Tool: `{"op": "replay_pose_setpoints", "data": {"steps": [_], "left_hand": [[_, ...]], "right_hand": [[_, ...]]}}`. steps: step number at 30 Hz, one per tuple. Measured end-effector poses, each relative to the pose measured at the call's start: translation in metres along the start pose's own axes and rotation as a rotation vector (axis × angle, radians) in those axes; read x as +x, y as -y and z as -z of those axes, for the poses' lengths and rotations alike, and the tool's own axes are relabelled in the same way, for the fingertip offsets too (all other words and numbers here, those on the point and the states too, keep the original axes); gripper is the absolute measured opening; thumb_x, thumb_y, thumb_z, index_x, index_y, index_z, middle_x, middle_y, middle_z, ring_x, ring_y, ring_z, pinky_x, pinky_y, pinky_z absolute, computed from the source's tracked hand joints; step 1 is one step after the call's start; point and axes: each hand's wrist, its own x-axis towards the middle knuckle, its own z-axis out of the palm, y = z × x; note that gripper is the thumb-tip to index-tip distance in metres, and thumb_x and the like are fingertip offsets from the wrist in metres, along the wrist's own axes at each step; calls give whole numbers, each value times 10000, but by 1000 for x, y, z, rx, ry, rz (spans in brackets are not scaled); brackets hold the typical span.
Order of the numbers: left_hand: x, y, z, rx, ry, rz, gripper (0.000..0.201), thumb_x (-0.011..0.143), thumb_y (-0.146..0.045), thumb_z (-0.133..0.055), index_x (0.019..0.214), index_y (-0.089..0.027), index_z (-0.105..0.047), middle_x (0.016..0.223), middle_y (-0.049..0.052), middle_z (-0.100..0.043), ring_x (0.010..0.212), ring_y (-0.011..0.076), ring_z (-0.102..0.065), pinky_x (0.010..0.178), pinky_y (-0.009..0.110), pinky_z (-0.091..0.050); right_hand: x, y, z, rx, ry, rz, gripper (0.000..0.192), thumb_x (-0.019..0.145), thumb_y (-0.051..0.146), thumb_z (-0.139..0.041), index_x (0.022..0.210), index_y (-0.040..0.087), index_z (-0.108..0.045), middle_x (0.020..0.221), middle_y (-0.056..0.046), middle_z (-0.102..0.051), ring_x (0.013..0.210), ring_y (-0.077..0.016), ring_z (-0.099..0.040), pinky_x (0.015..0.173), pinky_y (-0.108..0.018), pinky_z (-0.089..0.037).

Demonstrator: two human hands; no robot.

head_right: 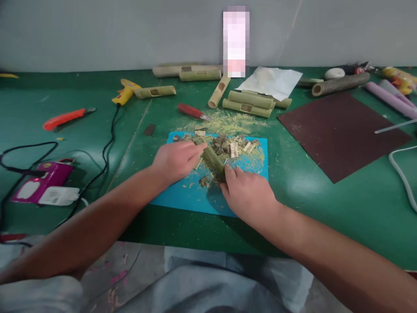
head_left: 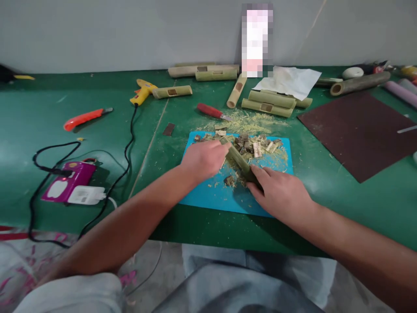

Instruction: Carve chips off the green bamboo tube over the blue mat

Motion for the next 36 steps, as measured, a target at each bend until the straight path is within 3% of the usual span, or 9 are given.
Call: {"op": "replay_pose_setpoints", "data": {"steps": [3, 11, 15, 18, 22, 26, 29, 33, 36], "left_hand": [[-1, -2, 0, -20, 48, -89, 396, 1021, -258, -329, 1213, -156, -660, 674, 34, -600, 572, 141, -542, 498, 256, -360], [0, -2, 1, -6, 6, -122, 389, 1021, -253, -340, 1180, -154, -681, 671, 33, -614, 573, 142, -542, 487, 271, -338], [1, -1, 1, 29, -34, -17, 395, 1020, -261, -338, 1151, -148, -693, 665, 39, -606, 589, 138, -542, 497, 255, -350], [1, -2, 2, -28, 34, -88, 399, 1023, -253, -329, 1199, -158, -675, 695, 35, -620, 607, 142, -558, 509, 256, -365], [0, -3, 2, -14, 22, -21, 410, 1026, -266, -324, 1180, -139, -682, 717, 47, -630, 614, 146, -562, 513, 255, -378], [2, -1, 0, -48, 43, -126, 394, 1031, -284, -340, 1190, -191, -687, 681, 23, -618, 588, 139, -552, 509, 253, -352], [4, 4, -2, 3, -27, 7, 404, 1025, -279, -343, 1149, -146, -703, 712, 48, -641, 611, 142, -567, 518, 249, -359], [3, 8, -2, -33, 48, -81, 388, 1015, -267, -356, 1201, -165, -680, 713, 34, -640, 606, 134, -565, 519, 246, -355], [3, 11, -1, -1, -7, 17, 388, 1011, -273, -364, 1161, -162, -703, 716, 42, -644, 602, 131, -559, 519, 240, -350]], "right_hand": [[-1, 0, 0, -6, -2, 10, 443, 980, 364, -416, 1347, 174, -576, 1067, -105, -730, 818, -231, -695, 578, -310, -406], [-1, 0, 1, -30, -28, 26, 433, 982, 355, -409, 1336, 176, -582, 1070, -102, -736, 807, -233, -699, 568, -313, -373], [-2, 0, 1, -32, -32, 9, 422, 981, 363, -419, 1321, 178, -588, 1041, -92, -741, 797, -231, -700, 561, -311, -363], [-2, 0, 0, -36, -32, 22, 426, 975, 357, -430, 1333, 179, -579, 1027, -82, -743, 787, -235, -701, 553, -318, -360], [-1, 0, 0, -40, -41, 3, 429, 976, 368, -433, 1331, 179, -582, 1031, -76, -744, 792, -243, -703, 551, -326, -366], [-1, 0, -1, -34, -32, 26, 427, 981, 358, -427, 1336, 175, -581, 1053, -83, -742, 790, -232, -703, 555, -322, -373], [-1, 0, -1, -39, -39, 5, 419, 979, 360, -435, 1322, 175, -592, 1062, -86, -741, 783, -234, -703, 550, -323, -373], [-1, 0, -2, -43, -28, 24, 425, 979, 359, -444, 1334, 171, -581, 1027, -79, -744, 780, -241, -705, 553, -328, -384], [-1, 0, -3, -45, -30, 22, 434, 980, 367, -443, 1338, 161, -577, 1041, -90, -740, 789, -242, -705, 557, -328, -392]]}}
